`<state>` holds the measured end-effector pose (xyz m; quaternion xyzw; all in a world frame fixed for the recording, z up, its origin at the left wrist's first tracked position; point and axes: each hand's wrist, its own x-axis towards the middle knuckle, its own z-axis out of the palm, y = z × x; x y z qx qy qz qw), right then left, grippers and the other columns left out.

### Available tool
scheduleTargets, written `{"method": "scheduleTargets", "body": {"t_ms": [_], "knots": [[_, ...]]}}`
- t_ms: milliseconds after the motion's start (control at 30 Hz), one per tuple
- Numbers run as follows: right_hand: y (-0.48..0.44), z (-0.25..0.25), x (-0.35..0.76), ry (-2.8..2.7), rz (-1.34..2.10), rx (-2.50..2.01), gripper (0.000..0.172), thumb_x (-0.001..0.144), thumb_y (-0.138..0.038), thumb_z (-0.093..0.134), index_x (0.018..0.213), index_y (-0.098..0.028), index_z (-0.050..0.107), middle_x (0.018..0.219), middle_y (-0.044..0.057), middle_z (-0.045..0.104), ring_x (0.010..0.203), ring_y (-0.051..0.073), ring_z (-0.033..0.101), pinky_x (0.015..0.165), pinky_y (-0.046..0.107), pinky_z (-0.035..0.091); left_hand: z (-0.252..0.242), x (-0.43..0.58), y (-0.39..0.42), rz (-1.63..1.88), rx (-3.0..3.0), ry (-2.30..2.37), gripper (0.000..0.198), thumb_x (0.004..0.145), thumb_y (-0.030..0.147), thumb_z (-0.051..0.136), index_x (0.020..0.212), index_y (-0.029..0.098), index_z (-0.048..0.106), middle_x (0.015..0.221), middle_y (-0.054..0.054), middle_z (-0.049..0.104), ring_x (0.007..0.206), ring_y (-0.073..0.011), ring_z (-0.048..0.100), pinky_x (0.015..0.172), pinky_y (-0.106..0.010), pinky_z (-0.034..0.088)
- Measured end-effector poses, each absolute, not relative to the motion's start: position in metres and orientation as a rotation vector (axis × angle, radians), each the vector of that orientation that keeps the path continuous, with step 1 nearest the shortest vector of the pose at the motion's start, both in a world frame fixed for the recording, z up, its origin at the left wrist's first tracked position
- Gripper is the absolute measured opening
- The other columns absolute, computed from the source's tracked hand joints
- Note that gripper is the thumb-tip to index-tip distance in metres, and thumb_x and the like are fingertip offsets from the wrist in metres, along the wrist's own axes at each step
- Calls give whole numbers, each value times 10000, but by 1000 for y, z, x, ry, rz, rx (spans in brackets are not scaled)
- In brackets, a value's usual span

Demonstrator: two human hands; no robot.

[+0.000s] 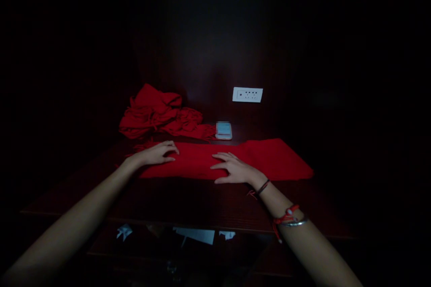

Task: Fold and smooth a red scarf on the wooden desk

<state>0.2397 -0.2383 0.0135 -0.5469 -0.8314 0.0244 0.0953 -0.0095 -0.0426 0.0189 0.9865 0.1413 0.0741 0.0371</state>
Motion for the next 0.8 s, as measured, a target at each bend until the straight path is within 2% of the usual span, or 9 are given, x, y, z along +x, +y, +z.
{"method": "scheduleTargets", "body": {"t_ms": [100,200,300,500,667,800], "knots": [[-237,13,231,-2503,1,-1498,337,726,-392,488,988,-198,575,1109,66,484,1020,184,426,892,329,310,25,-1,-65,258,3039,305,129,728,209,418,796,179,524,743,0,481,698,-114,448,672,-200,343],[-236,12,227,-2532,8,-1417,258,784,-295,422,927,-168,595,931,51,573,869,137,508,815,265,370,29,6,-87,207,3019,136,116,722,281,454,752,180,503,653,22,458,603,-101,421,584,-192,325],[-237,12,226,-2517,22,-1398,251,805,-271,389,882,-163,603,875,44,587,809,123,528,771,243,387,28,11,-101,146,2998,30,147,676,290,512,775,182,499,689,20,471,616,-101,425,584,-192,323],[-237,14,226,-2504,35,-1406,264,787,-334,422,878,-159,597,876,48,586,807,127,533,754,237,391,23,12,-97,156,2987,37,150,606,88,455,718,178,495,643,28,463,586,-92,417,580,-181,319],[-237,13,226,-2532,-25,-1433,213,790,-250,418,862,-150,593,872,55,585,801,127,531,738,236,388,29,8,-90,192,3012,65,118,637,87,408,656,173,487,612,21,448,584,-98,422,591,-186,319],[-240,14,222,-2546,-90,-1482,200,777,-249,425,835,-145,586,842,60,586,766,131,533,703,236,381,31,3,-86,166,3050,210,161,615,106,434,741,183,496,732,3,481,670,-118,455,638,-198,339]]}}
